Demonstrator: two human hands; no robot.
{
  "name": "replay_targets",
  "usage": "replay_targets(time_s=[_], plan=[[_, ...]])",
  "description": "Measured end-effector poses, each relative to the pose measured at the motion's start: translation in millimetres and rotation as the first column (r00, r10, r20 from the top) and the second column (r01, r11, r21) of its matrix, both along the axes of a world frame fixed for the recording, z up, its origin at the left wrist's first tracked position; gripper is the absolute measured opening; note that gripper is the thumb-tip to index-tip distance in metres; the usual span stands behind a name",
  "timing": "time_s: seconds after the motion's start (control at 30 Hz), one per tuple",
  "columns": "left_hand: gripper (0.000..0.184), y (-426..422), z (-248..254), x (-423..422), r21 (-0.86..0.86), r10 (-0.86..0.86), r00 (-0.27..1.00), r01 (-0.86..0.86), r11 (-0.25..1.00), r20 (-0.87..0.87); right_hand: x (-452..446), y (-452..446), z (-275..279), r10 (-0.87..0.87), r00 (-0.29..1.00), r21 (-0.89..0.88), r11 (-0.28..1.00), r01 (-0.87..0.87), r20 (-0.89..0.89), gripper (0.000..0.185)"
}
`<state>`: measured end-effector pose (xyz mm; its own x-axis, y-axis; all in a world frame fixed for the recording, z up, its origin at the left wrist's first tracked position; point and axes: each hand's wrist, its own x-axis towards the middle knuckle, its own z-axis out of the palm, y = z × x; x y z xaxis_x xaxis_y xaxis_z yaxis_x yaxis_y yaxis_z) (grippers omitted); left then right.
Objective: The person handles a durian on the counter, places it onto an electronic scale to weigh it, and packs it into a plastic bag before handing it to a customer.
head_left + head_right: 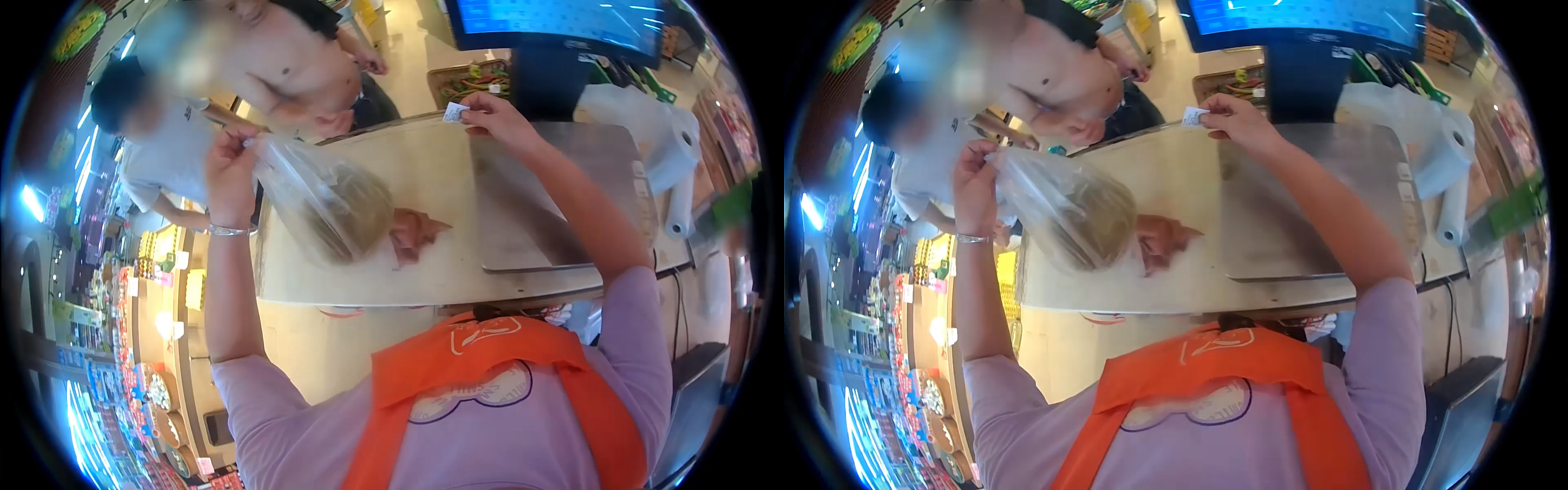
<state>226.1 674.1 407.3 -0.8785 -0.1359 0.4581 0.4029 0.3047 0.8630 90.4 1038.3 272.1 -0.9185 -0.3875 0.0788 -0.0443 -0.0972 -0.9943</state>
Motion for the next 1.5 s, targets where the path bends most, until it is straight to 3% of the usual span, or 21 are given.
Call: replay_targets(time_s=[0.13, 0.23, 0.33, 0.63, 0.73, 0.83, 0.93, 1.03, 1.13, 1.23, 1.5], plan=[[0.018, -52, -27, 11, -0.113, 0.156, 0.987, -0.152, 0.982, 0.026, -44, -60, -29, 0.044, 0.998, 0.034, 0.998, -0.046, 0.049, 0.02], [0.016, -96, -57, 6, -0.054, 0.172, 0.984, -0.169, 0.984, 0.043, -56, -91, -38, 0.059, 0.994, -0.009, 0.998, -0.059, 0.088, 0.022], [0.021, -123, -75, 2, -0.085, 0.302, 0.935, -0.291, 0.953, 0.185, -67, -111, -46, 0.072, 0.99, -0.006, 0.997, -0.072, 0.124, 0.026], [0.02, -166, -60, -7, -0.435, 0.373, 0.891, -0.237, 0.869, 0.258, -90, -139, -65, -0.016, 0.989, 0.093, 0.996, 0.003, 0.148, 0.024], [0.019, -164, -55, -5, -0.255, 0.365, 0.857, -0.286, 0.924, 0.363, -97, -141, -73, -0.012, 0.993, 0.113, 0.994, -0.001, 0.122, 0.024], [0.018, -177, -58, -9, -0.206, 0.369, 0.835, -0.309, 0.928, 0.408, -105, -140, -84, 0.014, 0.993, 0.108, 0.994, -0.026, 0.117, 0.025], [0.019, -193, -60, -11, -0.02, 0.269, 0.813, -0.302, 0.953, 0.517, -106, -142, -88, -0.007, 0.991, 0.097, 0.995, -0.006, 0.133, 0.025], [0.02, -187, -43, -1, -0.003, 0.291, 0.776, -0.349, 0.937, 0.559, -110, -146, -92, -0.011, 0.986, 0.074, 0.997, -0.002, 0.165, 0.026], [0.022, -198, -43, 0, 0.02, 0.28, 0.777, -0.352, 0.936, 0.564, -124, -148, -104, 0.007, 0.98, 0.058, 0.998, -0.019, 0.196, 0.028], [0.024, -212, -52, -3, 0.243, 0.102, 0.841, -0.267, 0.933, 0.531, -124, -155, -103, 0.003, 0.984, 0.105, 0.994, -0.022, 0.177, 0.031], [0.021, -216, -56, -2, 0.41, 0.102, 0.86, -0.339, 0.847, 0.499, -104, -201, -86, 0.114, 0.975, 0.127, 0.982, -0.14, 0.191, 0.043]])
